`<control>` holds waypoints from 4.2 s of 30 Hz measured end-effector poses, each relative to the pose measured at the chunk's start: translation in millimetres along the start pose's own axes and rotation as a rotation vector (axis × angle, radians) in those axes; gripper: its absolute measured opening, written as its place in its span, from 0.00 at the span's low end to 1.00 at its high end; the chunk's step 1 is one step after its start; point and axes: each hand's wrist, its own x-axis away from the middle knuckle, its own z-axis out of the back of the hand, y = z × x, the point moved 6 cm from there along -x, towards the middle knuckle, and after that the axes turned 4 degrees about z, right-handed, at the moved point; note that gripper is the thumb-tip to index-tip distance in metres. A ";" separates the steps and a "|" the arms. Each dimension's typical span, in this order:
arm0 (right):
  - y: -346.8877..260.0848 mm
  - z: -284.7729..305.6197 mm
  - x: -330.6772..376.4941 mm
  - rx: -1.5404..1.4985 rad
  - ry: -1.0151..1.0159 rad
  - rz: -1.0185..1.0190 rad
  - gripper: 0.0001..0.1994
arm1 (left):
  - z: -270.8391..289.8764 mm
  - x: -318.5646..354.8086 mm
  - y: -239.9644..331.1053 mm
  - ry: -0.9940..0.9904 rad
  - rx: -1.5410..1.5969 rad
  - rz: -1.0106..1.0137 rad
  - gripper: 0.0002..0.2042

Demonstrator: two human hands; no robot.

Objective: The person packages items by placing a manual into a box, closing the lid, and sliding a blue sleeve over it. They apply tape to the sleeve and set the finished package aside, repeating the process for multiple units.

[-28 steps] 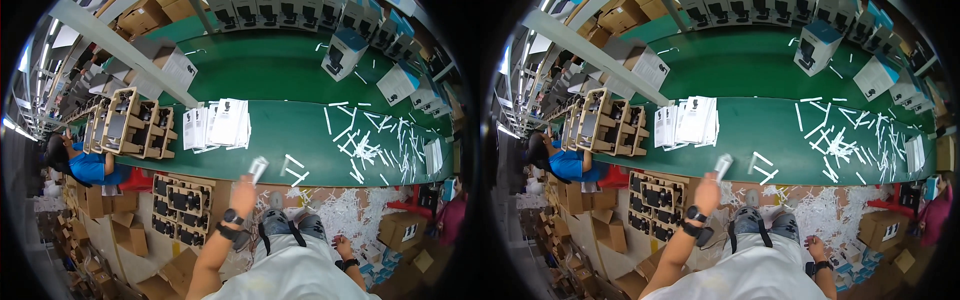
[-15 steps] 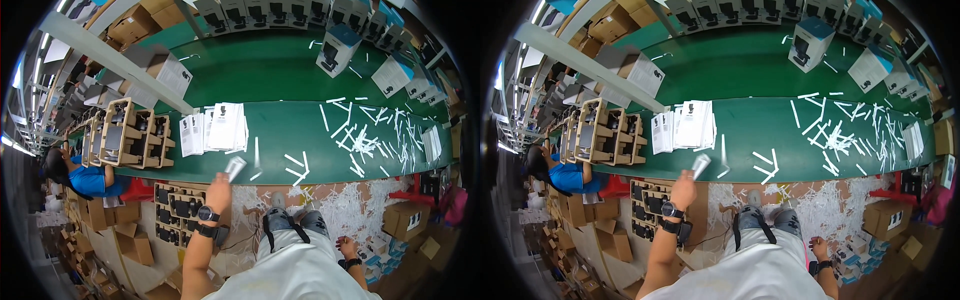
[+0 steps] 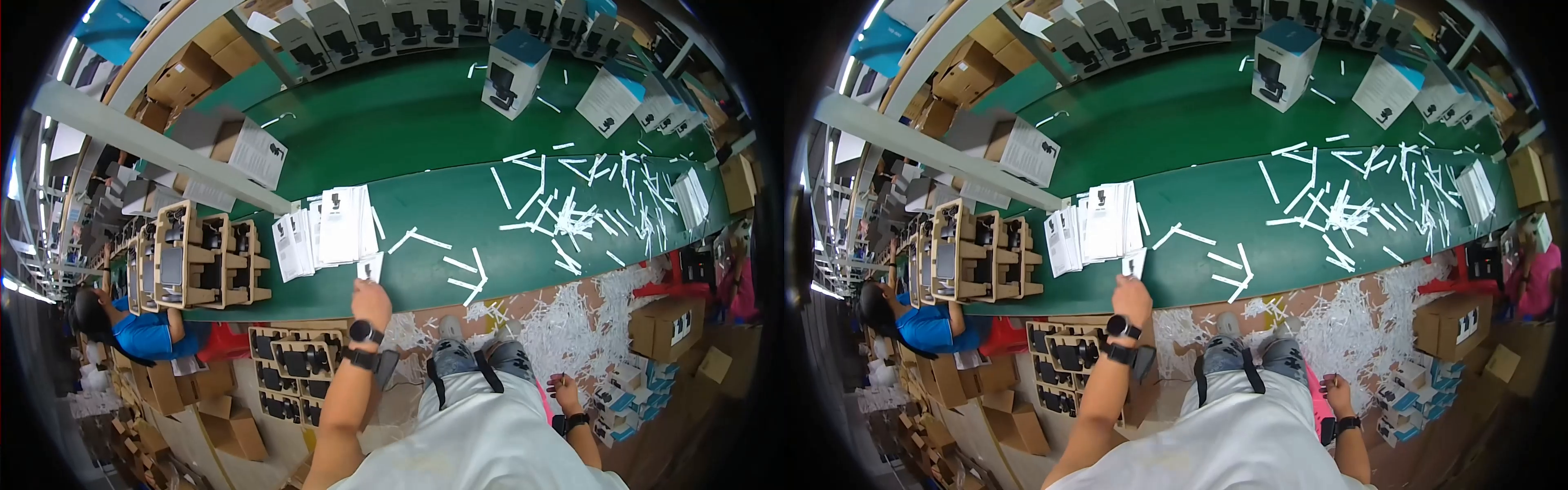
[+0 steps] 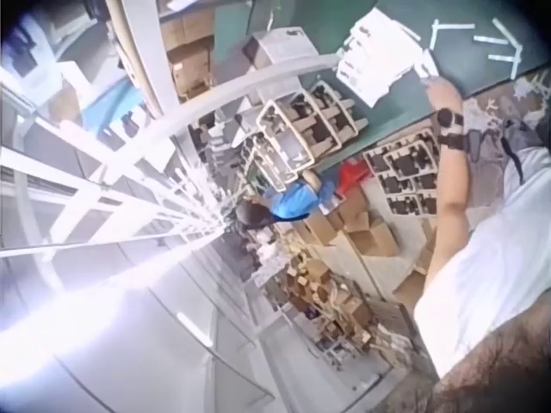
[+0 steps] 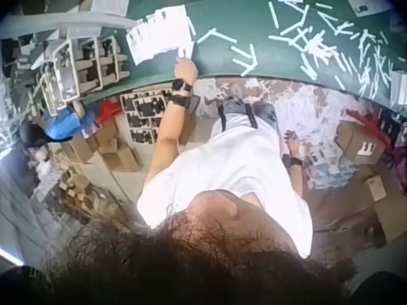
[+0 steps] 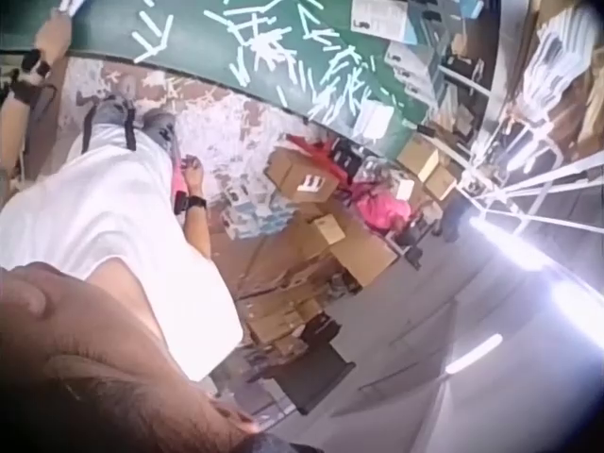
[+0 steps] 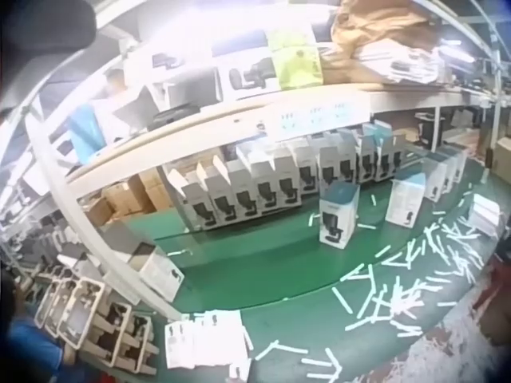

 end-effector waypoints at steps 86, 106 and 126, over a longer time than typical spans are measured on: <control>22.7 -12.0 31.9 -0.600 0.422 -0.378 0.07 | -27.1 -87.2 496.3 0.217 0.142 -0.513 0.09; 93.3 -76.6 50.8 -0.110 0.398 -0.378 0.15 | 4.1 44.3 655.8 -0.487 0.207 -1.561 0.14; 63.0 140.5 -17.1 -0.769 0.553 -0.363 0.09 | 50.3 -142.5 843.8 0.083 0.280 -0.843 0.18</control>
